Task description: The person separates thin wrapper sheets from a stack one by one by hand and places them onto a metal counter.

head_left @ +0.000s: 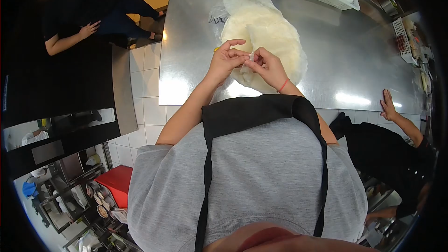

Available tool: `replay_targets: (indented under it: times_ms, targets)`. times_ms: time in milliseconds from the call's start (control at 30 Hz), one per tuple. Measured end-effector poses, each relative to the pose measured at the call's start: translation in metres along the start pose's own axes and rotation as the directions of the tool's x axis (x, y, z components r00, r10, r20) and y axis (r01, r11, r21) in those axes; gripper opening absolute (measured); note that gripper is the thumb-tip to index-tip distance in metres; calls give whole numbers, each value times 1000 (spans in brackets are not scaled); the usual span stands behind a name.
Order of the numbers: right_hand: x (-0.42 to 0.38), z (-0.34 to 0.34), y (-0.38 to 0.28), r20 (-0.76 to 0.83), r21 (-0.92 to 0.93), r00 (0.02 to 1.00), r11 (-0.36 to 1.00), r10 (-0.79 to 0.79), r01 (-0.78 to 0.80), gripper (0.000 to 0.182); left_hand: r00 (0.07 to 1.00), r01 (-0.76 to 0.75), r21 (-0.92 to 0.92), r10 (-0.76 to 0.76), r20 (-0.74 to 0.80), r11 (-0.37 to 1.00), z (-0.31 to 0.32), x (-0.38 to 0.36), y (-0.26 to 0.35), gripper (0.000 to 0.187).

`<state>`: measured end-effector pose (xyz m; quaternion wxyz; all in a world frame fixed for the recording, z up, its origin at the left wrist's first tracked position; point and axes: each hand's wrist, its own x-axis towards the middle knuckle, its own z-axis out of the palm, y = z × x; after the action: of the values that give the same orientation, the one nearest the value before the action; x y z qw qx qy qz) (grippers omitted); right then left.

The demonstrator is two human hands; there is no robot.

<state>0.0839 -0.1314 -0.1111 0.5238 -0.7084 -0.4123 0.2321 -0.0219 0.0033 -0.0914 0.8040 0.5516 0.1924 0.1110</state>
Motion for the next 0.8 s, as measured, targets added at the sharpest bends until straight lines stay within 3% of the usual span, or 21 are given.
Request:
replay_targets:
  times_ms: [67, 167, 300, 400, 467, 600, 700, 767, 800]
  targets:
    - [-1, 0, 9, 30, 192, 998, 979, 63, -68, 25, 1000, -29, 49, 28, 14, 998, -2, 1, -4, 42]
    - [-3, -1, 6, 32, 225, 990, 964, 141, -144, 21, 994, -96, 95, 91, 55, 991, -1, 0, -11, 39]
    - [-2, -2, 10, 11, 234, 994, 966, 109, -108, 19, 991, -135, 93, 134, 19, 986, 5, -1, -18, 38]
    - [-5, -4, 4, -12, 89, 998, 995, 55, -54, 15, 996, -78, 29, 79, -38, 997, 9, -1, -18, 39]
    - [-6, -3, 3, -16, -61, 999, 998, -33, 32, 10, 996, -82, 251, 87, -10, 964, 10, 3, -23, 34]
    - [-6, -4, 4, -25, -104, 998, 993, -60, 58, 11, 998, -53, 290, 63, -26, 956, 9, 7, -26, 26]
    - [-5, -6, 5, -19, -36, 999, 998, -42, 41, 17, 998, -10, 195, 23, -64, 981, 10, 4, -27, 18]
    - [-4, -4, 12, 35, 199, 990, 970, 136, -140, 19, 994, -57, 133, 68, -85, 990, 11, 3, -26, 15]
    - [-4, -2, 14, 33, 199, 990, 970, 136, -140, 19, 994, -57, 134, 68, -83, 989, 10, 1, -26, 15]
